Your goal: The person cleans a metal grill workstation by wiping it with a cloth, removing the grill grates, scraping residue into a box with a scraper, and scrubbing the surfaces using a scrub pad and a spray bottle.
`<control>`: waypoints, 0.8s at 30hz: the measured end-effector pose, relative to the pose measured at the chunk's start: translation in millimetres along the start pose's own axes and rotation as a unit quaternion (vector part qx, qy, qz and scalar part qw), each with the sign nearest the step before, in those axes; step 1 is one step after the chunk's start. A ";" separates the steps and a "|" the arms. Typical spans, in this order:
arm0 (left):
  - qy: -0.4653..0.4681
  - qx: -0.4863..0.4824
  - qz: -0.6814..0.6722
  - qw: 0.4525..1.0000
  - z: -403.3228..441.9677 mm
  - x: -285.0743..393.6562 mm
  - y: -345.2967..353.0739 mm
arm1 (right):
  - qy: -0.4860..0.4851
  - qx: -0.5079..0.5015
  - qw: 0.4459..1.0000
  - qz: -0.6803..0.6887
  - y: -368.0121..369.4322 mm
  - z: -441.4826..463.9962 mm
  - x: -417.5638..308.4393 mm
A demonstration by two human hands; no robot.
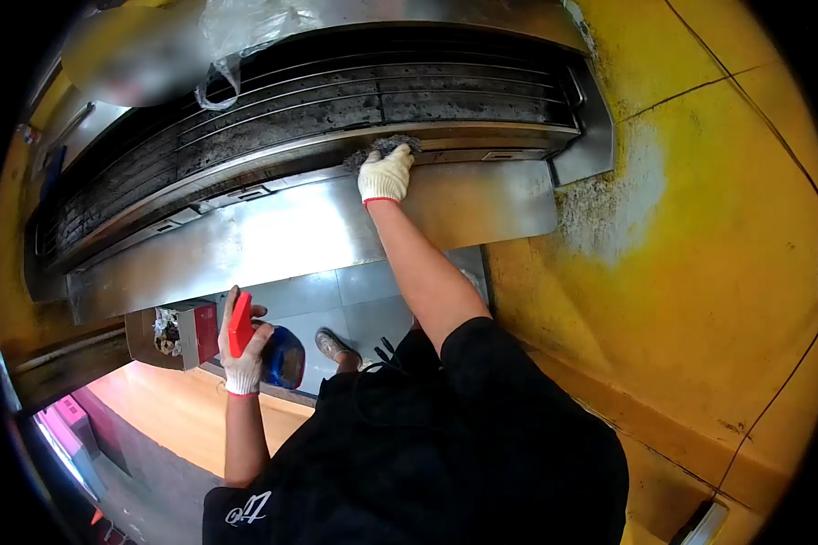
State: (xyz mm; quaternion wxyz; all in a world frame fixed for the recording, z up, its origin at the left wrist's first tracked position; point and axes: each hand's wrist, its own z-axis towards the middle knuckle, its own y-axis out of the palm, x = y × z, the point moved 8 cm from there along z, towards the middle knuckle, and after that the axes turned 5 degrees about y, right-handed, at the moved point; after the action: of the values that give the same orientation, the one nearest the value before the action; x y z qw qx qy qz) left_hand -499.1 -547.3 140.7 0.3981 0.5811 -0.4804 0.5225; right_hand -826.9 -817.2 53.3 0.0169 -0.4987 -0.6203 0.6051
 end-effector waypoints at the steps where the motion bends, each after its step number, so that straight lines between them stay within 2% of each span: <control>1: -0.004 -0.002 0.008 1.000 -2.1 -1.0 1.3 | -0.018 -0.016 1.000 -0.003 4.7 5.3 2.9; 2: -0.007 -0.005 0.010 1.000 -4.8 -1.7 3.2 | -0.035 -0.060 0.997 -0.024 -19.9 6.1 3.4; 3: -0.019 -0.006 0.028 0.999 -5.3 -3.8 4.0 | -0.082 0.038 0.996 -0.023 -25.9 29.7 26.4; 4: -0.028 -0.005 0.045 0.999 -4.5 -6.9 4.4 | -0.040 0.048 0.998 0.015 -59.9 58.2 41.9; 5: -0.030 -0.004 0.047 0.998 -5.1 -12.7 3.3 | -0.016 0.124 0.991 0.037 -83.4 114.2 72.6; 7: -0.031 0.005 0.019 0.999 -11.6 -30.4 -1.3 | 0.036 0.173 0.984 0.032 -153.2 196.5 121.2; 8: -0.042 0.021 0.002 0.999 -15.7 -37.9 -3.3 | 0.020 0.234 0.971 0.040 -181.3 238.9 152.6; 9: -0.046 0.024 0.003 0.999 -20.1 -42.9 -4.6 | 0.025 0.095 0.875 0.474 -183.8 303.4 194.4; 10: -0.055 0.040 0.005 0.998 -25.4 -47.4 -8.4 | 0.027 0.091 0.877 0.471 -172.2 323.2 192.7; 12: -0.074 0.063 0.001 0.995 -31.8 -54.2 -12.0 | 0.142 0.239 0.926 0.257 -175.9 319.4 210.6; 13: -0.081 0.062 0.003 0.995 -36.1 -52.3 -12.7 | 0.132 0.254 0.926 0.245 -150.3 298.8 209.9; 14: -0.076 0.053 0.008 0.996 -32.5 -48.7 -7.6 | 0.116 0.272 0.925 0.239 -108.8 254.5 177.2; 15: -0.070 0.043 0.015 0.997 -28.3 -45.5 -1.0 | 0.125 0.257 0.952 0.110 -93.7 158.4 109.6; 16: -0.071 0.041 0.018 0.996 -26.4 -43.8 1.8 | 0.116 0.133 0.966 0.189 -76.9 85.8 59.2; 17: -0.065 0.022 0.022 0.997 -20.3 -41.7 7.7 | 0.079 0.139 0.981 0.114 -27.4 52.9 43.8; 18: -0.059 0.003 0.028 0.998 -16.1 -38.4 15.1 | 0.076 -0.013 0.989 0.126 -19.2 10.4 14.8; 19: -0.061 0.002 0.033 0.998 -14.5 -32.2 19.7 | 0.121 -0.062 0.989 0.059 7.9 5.7 11.5; 21: -0.040 -0.042 0.054 0.997 -3.7 -16.1 37.7 | 0.014 -0.143 0.989 0.039 0.2 28.4 25.8; 22: -0.036 -0.050 0.070 0.996 -0.8 -13.5 42.4 | -0.058 -0.014 0.997 -0.044 -13.3 48.7 43.2; 23: -0.037 -0.052 0.069 0.996 1.0 -13.8 46.6 | -0.023 0.004 0.999 0.034 -58.3 74.0 54.2; 24: -0.032 -0.054 0.049 0.997 -0.2 -13.5 49.1 | -0.005 0.109 0.993 0.045 -81.1 124.6 86.3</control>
State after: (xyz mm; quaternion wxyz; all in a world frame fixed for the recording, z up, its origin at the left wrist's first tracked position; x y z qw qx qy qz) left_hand -546.9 -556.1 125.4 0.3867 0.5511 -0.5485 0.4958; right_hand -996.6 -834.9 32.0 0.0407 -0.5182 -0.5275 0.6720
